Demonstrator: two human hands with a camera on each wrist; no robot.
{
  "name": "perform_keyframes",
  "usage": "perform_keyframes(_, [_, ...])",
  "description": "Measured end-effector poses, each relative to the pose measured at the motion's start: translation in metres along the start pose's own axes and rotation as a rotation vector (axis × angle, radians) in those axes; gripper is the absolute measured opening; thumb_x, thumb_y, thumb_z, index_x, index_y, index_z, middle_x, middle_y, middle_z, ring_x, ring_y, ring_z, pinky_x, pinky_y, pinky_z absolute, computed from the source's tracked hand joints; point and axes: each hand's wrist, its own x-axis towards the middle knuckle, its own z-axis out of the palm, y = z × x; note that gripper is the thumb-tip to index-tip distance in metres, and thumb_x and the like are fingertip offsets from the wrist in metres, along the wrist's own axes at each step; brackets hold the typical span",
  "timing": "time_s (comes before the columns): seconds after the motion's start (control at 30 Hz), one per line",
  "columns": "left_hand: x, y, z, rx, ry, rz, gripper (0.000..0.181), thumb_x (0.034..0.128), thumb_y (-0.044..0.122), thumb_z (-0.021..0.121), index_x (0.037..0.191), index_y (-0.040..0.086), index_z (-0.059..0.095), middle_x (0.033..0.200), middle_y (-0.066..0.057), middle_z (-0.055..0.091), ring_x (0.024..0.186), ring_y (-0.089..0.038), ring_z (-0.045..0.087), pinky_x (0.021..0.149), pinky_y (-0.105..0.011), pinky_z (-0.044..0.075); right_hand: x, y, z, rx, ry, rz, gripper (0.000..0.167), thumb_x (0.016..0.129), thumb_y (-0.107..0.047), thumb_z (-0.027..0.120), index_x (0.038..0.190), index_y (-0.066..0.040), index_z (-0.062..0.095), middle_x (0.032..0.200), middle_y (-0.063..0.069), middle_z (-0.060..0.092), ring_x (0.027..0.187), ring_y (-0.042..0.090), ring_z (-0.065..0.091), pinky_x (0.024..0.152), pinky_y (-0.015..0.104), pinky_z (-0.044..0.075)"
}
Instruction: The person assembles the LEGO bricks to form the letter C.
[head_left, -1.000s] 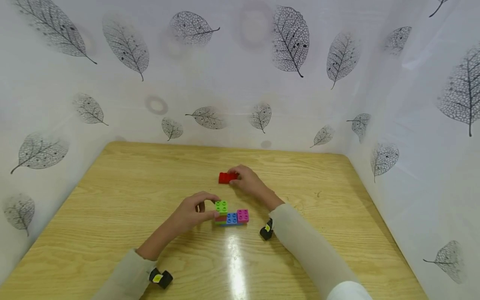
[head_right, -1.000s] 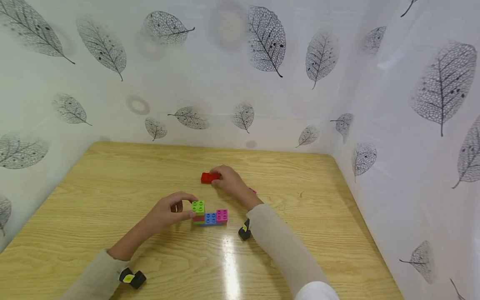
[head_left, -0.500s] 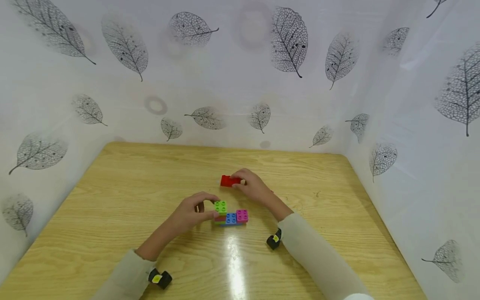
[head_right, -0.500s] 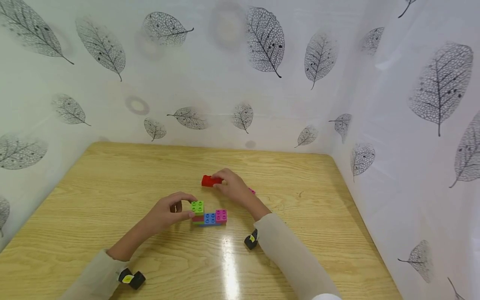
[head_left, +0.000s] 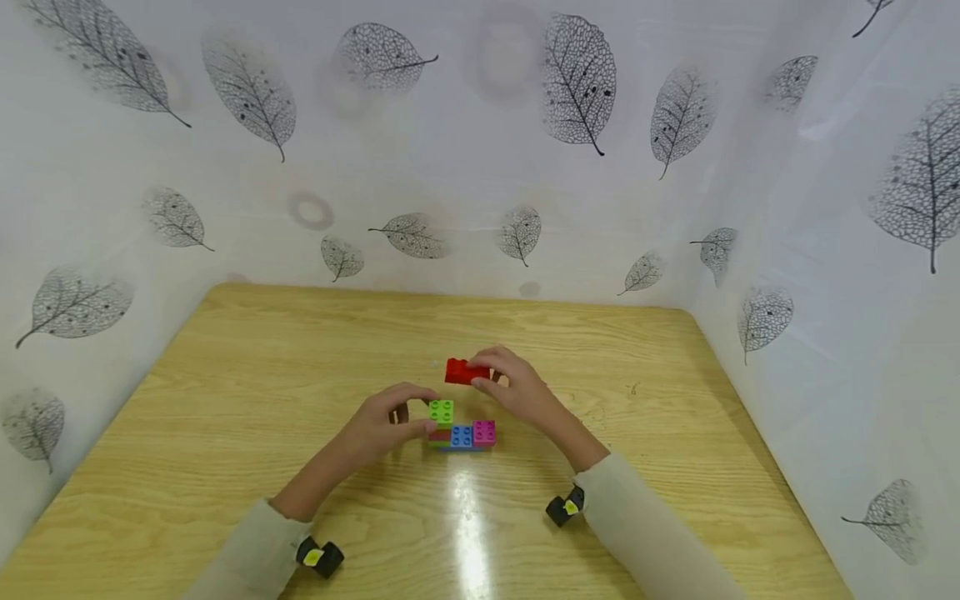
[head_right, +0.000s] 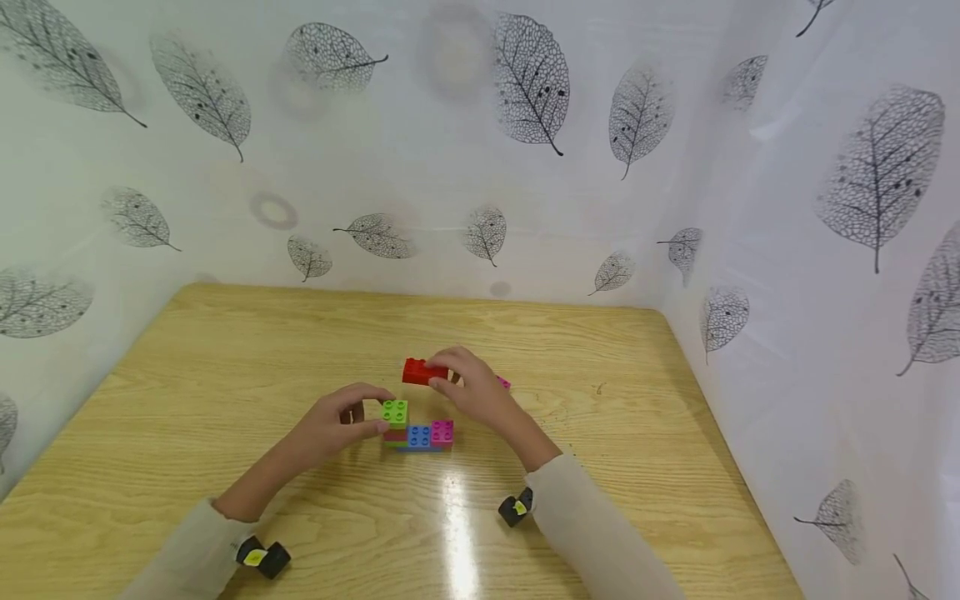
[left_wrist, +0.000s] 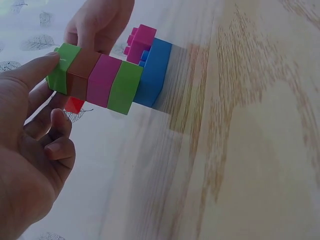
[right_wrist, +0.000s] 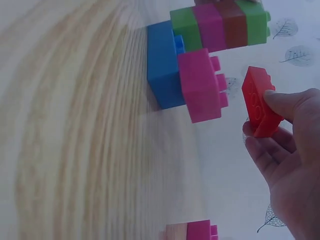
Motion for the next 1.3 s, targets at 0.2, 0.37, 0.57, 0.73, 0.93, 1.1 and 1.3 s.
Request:
perform_keyframes(0.2, [-0.001, 0.000, 0.000, -0.010, -0.002, -0.017, 0.035, 0.0934, 0.035, 0.073, 0.127, 0.026, 0.067, 0.120, 0.004, 0.064, 0.077, -0.016, 0.053, 0.063, -0.025, 0.046, -0.017, -0.013, -0.002, 0.028, 0.032, -0.017, 0.025, 0.098, -0.021, 0.067, 0.123, -0.016, 0.068, 0.130, 0.001, 0.065, 0.101, 0.013, 0.060, 0.083, 0.031, 0.055])
perform_keyframes(0.37, [0.000, 0.000, 0.000, -0.017, 0.000, -0.028, 0.035, 0.0929, 0.035, 0.074, 0.127, 0.026, 0.067, 0.119, 0.005, 0.064, 0.076, -0.016, 0.053, 0.061, -0.025, 0.046, -0.028, -0.022, -0.001, 0.035, 0.041, -0.081, 0.026, 0.099, -0.022, 0.066, 0.124, -0.015, 0.067, 0.130, 0.002, 0.065, 0.096, 0.011, 0.060, 0.079, 0.030, 0.055])
perform_keyframes(0.57, [0.000, -0.001, -0.001, -0.032, 0.000, -0.029, 0.036, 0.0929, 0.033, 0.074, 0.127, 0.024, 0.067, 0.116, 0.004, 0.064, 0.074, -0.015, 0.052, 0.059, -0.025, 0.045, -0.038, -0.029, 0.002, 0.054, 0.048, -0.161, 0.028, 0.100, -0.014, 0.063, 0.128, -0.010, 0.065, 0.133, 0.007, 0.061, 0.105, 0.016, 0.063, 0.087, 0.030, 0.056])
perform_keyframes(0.73, [-0.001, 0.000, -0.001, -0.038, 0.005, -0.044, 0.036, 0.0927, 0.034, 0.074, 0.127, 0.025, 0.067, 0.111, 0.003, 0.064, 0.073, -0.014, 0.052, 0.057, -0.025, 0.044, -0.042, -0.031, 0.005, 0.050, 0.058, -0.207, 0.029, 0.100, -0.010, 0.063, 0.128, -0.009, 0.065, 0.134, 0.008, 0.059, 0.115, 0.021, 0.063, 0.092, 0.033, 0.056])
perform_keyframes(0.93, [0.000, -0.002, 0.000, -0.051, 0.006, -0.036, 0.038, 0.0917, 0.032, 0.075, 0.127, 0.020, 0.067, 0.112, -0.004, 0.066, 0.072, -0.014, 0.050, 0.056, -0.025, 0.042, -0.043, -0.033, 0.007, 0.015, 0.073, -0.233, 0.028, 0.098, -0.008, 0.065, 0.126, -0.008, 0.067, 0.132, 0.008, 0.060, 0.121, 0.025, 0.059, 0.094, 0.034, 0.056])
perform_keyframes(1.1, [0.000, -0.002, 0.000, -0.056, 0.001, -0.054, 0.038, 0.0915, 0.031, 0.076, 0.127, 0.019, 0.067, 0.116, -0.003, 0.066, 0.073, -0.014, 0.049, 0.056, -0.025, 0.042, -0.044, -0.035, 0.007, -0.024, 0.081, -0.236, 0.028, 0.097, -0.009, 0.067, 0.124, -0.008, 0.069, 0.132, 0.007, 0.061, 0.122, 0.024, 0.059, 0.095, 0.035, 0.055])
perform_keyframes(1.3, [0.000, -0.003, 0.000, -0.046, 0.004, -0.052, 0.039, 0.0909, 0.033, 0.076, 0.127, 0.020, 0.068, 0.117, -0.002, 0.066, 0.072, -0.014, 0.050, 0.055, -0.025, 0.042, -0.043, -0.036, 0.006, -0.086, 0.099, -0.306, 0.031, 0.092, -0.003, 0.071, 0.123, -0.006, 0.069, 0.129, 0.009, 0.062, 0.119, 0.025, 0.060, 0.093, 0.037, 0.056])
